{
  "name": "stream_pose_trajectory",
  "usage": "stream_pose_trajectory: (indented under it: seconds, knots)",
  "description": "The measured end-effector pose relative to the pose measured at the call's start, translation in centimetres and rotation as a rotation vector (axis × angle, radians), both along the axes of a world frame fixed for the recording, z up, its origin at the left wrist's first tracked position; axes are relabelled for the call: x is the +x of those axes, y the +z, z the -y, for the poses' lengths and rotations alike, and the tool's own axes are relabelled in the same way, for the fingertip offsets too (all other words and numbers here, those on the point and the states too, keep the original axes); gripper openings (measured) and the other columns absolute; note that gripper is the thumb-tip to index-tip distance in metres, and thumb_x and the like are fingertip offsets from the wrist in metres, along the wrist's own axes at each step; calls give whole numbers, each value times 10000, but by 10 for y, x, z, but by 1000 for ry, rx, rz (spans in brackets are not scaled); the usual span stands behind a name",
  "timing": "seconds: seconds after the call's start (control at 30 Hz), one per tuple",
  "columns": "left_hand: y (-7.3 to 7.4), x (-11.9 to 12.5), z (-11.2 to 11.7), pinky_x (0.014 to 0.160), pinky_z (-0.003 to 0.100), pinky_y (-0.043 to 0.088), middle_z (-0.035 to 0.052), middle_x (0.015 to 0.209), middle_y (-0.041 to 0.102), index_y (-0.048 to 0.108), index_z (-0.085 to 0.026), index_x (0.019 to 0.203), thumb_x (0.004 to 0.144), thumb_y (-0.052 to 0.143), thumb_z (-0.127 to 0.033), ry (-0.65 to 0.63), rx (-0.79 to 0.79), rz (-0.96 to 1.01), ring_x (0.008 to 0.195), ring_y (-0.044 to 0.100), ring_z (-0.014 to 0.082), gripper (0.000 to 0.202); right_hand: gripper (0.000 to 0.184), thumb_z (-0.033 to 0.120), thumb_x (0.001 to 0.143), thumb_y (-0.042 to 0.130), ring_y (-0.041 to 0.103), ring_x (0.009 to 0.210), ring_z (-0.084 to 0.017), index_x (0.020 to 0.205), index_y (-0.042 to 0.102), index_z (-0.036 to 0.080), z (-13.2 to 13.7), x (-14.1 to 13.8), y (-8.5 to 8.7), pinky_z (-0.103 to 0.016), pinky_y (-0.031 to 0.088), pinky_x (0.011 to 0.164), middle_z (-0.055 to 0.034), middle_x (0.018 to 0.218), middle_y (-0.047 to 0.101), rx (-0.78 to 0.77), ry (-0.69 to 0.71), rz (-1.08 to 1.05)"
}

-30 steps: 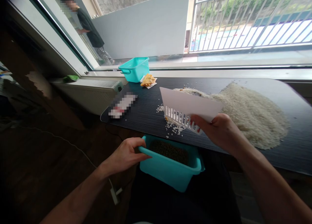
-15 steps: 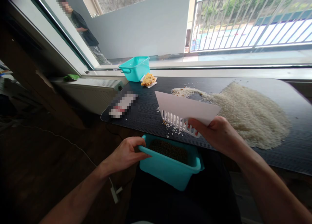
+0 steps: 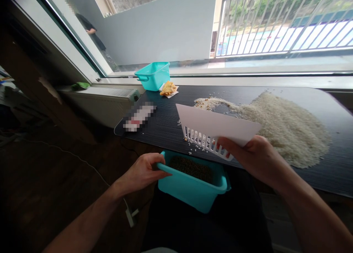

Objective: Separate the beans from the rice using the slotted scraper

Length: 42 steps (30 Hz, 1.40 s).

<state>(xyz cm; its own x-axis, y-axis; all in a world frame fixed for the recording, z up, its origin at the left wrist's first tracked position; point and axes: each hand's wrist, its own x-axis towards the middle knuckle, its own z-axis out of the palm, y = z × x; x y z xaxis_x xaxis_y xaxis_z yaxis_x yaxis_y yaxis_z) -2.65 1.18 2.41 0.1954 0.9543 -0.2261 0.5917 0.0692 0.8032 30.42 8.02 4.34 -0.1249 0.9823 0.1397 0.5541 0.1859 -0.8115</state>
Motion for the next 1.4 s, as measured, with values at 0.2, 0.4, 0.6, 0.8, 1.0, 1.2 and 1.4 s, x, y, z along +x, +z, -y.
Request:
stream_pose_trajectory:
  seconds: [0.2,0.4,0.6,0.8,1.0,1.2,1.4]
  knots:
    - [0,0,-1,684,288,347,-65,704,506,577,-215,670,808,878,-392,-5,18,-9,724,497,148,376,777,1073,723,635,753,658,-302,662,794,315,-7,-4,-2,-454,639,600,-91,763,834,-6,9,-11]
    - [0,0,0,669,289,347,-61,704,506,585,-218,680,814,858,-415,-1,3,4,722,498,150,363,755,1066,735,649,759,678,-315,636,793,332,-3,-2,-2,-459,645,595,-80,756,835,-15,37,-22]
    - [-2,0,0,667,291,347,-55,709,499,586,-223,684,799,852,-440,5,17,5,726,485,155,363,718,1046,763,657,790,728,-331,615,787,355,3,-4,-1,-462,659,611,-70,772,853,26,12,-26]
    - [1,-2,0,670,295,339,-53,713,506,582,-222,687,802,841,-436,2,7,-5,723,486,153,355,694,969,790,682,775,677,-348,707,814,292,14,-22,-14,-474,665,590,-97,731,830,-22,42,-44]
    - [-3,-3,1,656,291,331,-58,707,493,560,-222,674,803,869,-416,11,5,-1,724,471,149,388,590,907,819,743,801,673,-330,825,865,330,42,-34,-19,-462,727,656,-46,740,850,-44,107,-163]
    - [-2,-3,5,728,299,377,-45,750,569,618,-219,718,805,873,-343,37,16,-73,772,531,170,296,483,727,935,714,830,740,-317,915,892,279,49,-62,-39,-423,716,687,-57,851,891,52,17,-196]
    - [-1,-5,5,799,328,372,-33,735,550,562,-222,672,831,819,-277,7,52,-193,818,549,203,307,452,655,939,685,858,784,-356,952,897,256,42,-74,-48,-431,711,713,-81,852,892,143,-74,-163]
